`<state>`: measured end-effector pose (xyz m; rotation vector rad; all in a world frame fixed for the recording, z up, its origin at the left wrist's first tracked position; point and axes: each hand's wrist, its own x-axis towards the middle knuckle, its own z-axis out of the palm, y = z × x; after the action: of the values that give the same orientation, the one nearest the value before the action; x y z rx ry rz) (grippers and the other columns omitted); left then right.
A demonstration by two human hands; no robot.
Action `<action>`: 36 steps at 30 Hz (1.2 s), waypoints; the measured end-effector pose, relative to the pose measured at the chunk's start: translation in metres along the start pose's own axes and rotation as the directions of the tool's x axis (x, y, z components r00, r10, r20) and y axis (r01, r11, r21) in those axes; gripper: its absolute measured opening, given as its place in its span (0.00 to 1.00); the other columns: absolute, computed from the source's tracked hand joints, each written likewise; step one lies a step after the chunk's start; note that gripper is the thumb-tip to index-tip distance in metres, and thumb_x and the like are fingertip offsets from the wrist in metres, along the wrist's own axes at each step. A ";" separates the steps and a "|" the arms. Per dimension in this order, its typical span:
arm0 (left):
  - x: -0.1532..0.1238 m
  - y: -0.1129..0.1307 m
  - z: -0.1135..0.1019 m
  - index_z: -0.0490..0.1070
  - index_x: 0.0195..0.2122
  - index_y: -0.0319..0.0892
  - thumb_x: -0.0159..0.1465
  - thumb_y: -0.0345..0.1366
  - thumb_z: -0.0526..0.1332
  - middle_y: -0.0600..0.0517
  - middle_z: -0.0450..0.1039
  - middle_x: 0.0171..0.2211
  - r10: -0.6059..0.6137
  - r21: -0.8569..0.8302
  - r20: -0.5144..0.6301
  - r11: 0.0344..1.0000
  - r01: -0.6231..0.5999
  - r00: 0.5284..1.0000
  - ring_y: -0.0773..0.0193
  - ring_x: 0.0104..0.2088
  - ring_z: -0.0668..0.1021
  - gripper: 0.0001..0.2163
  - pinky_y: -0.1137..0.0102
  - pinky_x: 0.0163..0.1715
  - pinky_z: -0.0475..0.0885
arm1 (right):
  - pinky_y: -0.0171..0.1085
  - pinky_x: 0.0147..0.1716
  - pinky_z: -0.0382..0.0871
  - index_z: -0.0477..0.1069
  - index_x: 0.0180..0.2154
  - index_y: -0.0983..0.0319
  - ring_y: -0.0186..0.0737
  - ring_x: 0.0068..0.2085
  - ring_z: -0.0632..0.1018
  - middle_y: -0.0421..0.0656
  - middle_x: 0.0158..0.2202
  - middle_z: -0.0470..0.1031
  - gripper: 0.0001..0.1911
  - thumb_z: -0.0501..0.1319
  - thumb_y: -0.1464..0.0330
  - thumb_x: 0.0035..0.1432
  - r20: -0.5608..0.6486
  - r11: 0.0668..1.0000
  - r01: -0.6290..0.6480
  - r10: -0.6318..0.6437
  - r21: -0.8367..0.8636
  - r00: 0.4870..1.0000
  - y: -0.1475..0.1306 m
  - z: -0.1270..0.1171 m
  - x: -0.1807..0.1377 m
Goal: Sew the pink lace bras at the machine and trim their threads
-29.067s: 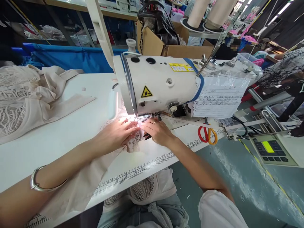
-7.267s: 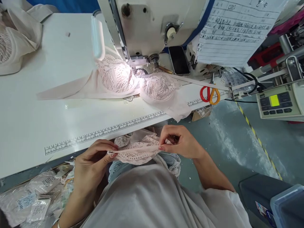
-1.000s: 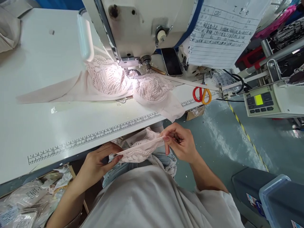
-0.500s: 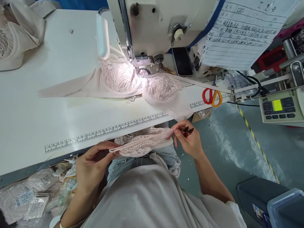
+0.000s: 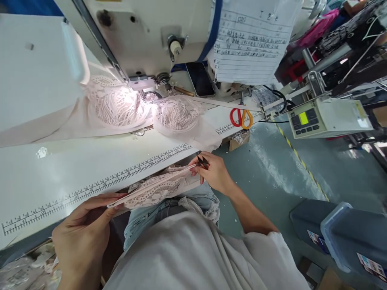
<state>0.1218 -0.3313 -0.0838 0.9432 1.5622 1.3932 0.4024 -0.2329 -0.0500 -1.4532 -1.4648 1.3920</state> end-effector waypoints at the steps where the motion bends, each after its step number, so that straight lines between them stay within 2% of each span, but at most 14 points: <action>1: 0.000 0.000 0.000 0.79 0.32 0.45 0.58 0.30 0.72 0.55 0.82 0.35 -0.004 -0.006 -0.003 1.000 0.004 1.000 0.64 0.41 0.82 0.04 0.74 0.42 0.79 | 0.34 0.15 0.71 0.75 0.30 0.60 0.34 0.23 0.75 0.40 0.29 0.72 0.14 0.70 0.56 0.55 0.010 1.000 -0.017 0.017 0.008 1.000 -0.001 -0.001 0.000; 5: 0.000 0.001 0.001 0.79 0.31 0.44 0.57 0.30 0.73 0.54 0.82 0.35 -0.024 -0.041 -0.034 0.999 0.022 0.999 0.63 0.40 0.82 0.04 0.73 0.41 0.80 | 0.34 0.16 0.69 0.75 0.30 0.61 0.35 0.22 0.74 0.39 0.25 0.73 0.17 0.73 0.55 0.52 0.082 0.991 -0.082 0.074 0.105 0.994 0.002 -0.006 0.003; 11: 0.004 0.004 0.002 0.80 0.29 0.43 0.55 0.30 0.73 0.53 0.81 0.34 -0.055 -0.123 -0.009 0.991 0.054 0.998 0.63 0.40 0.81 0.04 0.74 0.40 0.80 | 0.31 0.14 0.58 0.74 0.26 0.62 0.32 0.22 0.73 0.40 0.27 0.74 0.19 0.78 0.57 0.43 0.140 0.964 -0.134 0.104 0.229 0.985 0.005 -0.012 0.009; 17: 0.006 0.004 0.000 0.80 0.28 0.44 0.53 0.31 0.74 0.51 0.81 0.33 -0.101 -0.166 0.022 0.981 0.103 0.995 0.63 0.38 0.81 0.05 0.73 0.38 0.79 | 0.33 0.21 0.69 0.75 0.24 0.62 0.31 0.24 0.73 0.39 0.27 0.72 0.16 0.78 0.60 0.43 0.153 0.962 -0.073 0.034 0.263 0.988 -0.005 -0.015 0.010; 20: 0.005 0.004 0.003 0.81 0.28 0.44 0.52 0.31 0.75 0.51 0.81 0.32 -0.108 -0.195 0.055 0.974 0.117 0.993 0.63 0.38 0.81 0.05 0.72 0.38 0.78 | 0.34 0.18 0.68 0.75 0.25 0.60 0.30 0.20 0.71 0.38 0.28 0.71 0.14 0.76 0.61 0.47 0.156 0.964 -0.030 -0.012 0.265 0.988 -0.008 -0.019 0.007; 24: 0.006 0.002 0.001 0.80 0.29 0.43 0.53 0.34 0.75 0.49 0.80 0.33 -0.138 -0.213 0.147 0.963 0.167 0.980 0.60 0.37 0.81 0.06 0.69 0.37 0.78 | 0.34 0.12 0.58 0.78 0.25 0.56 0.29 0.17 0.65 0.38 0.25 0.69 0.11 0.76 0.59 0.49 0.192 0.964 0.000 -0.052 0.265 0.980 -0.014 -0.029 0.005; 27: 0.009 0.005 0.001 0.79 0.33 0.42 0.57 0.36 0.73 0.45 0.80 0.39 -0.173 -0.096 0.354 0.971 0.220 0.919 0.55 0.42 0.82 0.07 0.63 0.43 0.78 | 0.34 0.12 0.53 0.77 0.24 0.55 0.31 0.18 0.64 0.38 0.23 0.67 0.13 0.75 0.56 0.49 0.231 0.970 0.026 -0.084 0.242 0.969 -0.025 -0.030 0.001; 30: 0.012 0.014 0.013 0.76 0.51 0.46 0.60 0.37 0.71 0.42 0.74 0.55 -0.079 0.032 0.574 0.997 0.074 0.815 0.50 0.57 0.75 0.17 0.59 0.57 0.71 | 0.35 0.19 0.58 0.75 0.25 0.57 0.33 0.23 0.67 0.39 0.24 0.68 0.12 0.74 0.61 0.52 0.288 0.992 0.033 -0.067 0.121 0.955 -0.038 -0.014 -0.005; 32: 0.011 0.020 0.030 0.73 0.55 0.48 0.63 0.37 0.69 0.42 0.72 0.57 0.034 0.016 0.649 0.998 -0.059 0.760 0.51 0.59 0.73 0.19 0.59 0.59 0.68 | 0.34 0.22 0.59 0.74 0.26 0.60 0.31 0.24 0.66 0.38 0.25 0.68 0.09 0.71 0.67 0.54 0.346 0.999 0.035 -0.034 0.002 0.938 -0.043 0.004 -0.008; 33: 0.010 0.023 0.039 0.74 0.52 0.47 0.65 0.37 0.66 0.44 0.74 0.53 0.080 -0.007 0.651 0.995 -0.099 0.755 0.53 0.55 0.75 0.15 0.62 0.55 0.70 | 0.33 0.22 0.59 0.73 0.26 0.61 0.30 0.25 0.66 0.38 0.26 0.69 0.07 0.69 0.69 0.54 0.371 0.998 0.052 -0.031 -0.047 0.928 -0.044 0.012 -0.009; 35: 0.007 0.025 0.055 0.75 0.39 0.45 0.67 0.35 0.63 0.48 0.75 0.40 0.132 -0.040 0.603 0.990 -0.136 0.787 0.60 0.43 0.78 0.03 0.68 0.44 0.72 | 0.31 0.23 0.58 0.73 0.26 0.62 0.28 0.25 0.66 0.36 0.26 0.68 0.06 0.67 0.72 0.54 0.382 0.989 0.098 -0.048 -0.113 0.923 -0.044 0.025 -0.010; 36: 0.006 0.025 0.062 0.74 0.34 0.44 0.68 0.35 0.62 0.51 0.74 0.34 0.141 -0.041 0.569 0.989 -0.144 0.810 0.62 0.37 0.77 0.05 0.70 0.39 0.71 | 0.30 0.23 0.58 0.73 0.26 0.62 0.28 0.25 0.65 0.36 0.26 0.68 0.06 0.67 0.72 0.54 0.380 0.984 0.120 -0.062 -0.130 0.923 -0.043 0.029 -0.010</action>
<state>0.1767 -0.2996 -0.0623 1.3563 1.0506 1.0584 0.3647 -0.2416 -0.0135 -1.2307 -1.8882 1.5921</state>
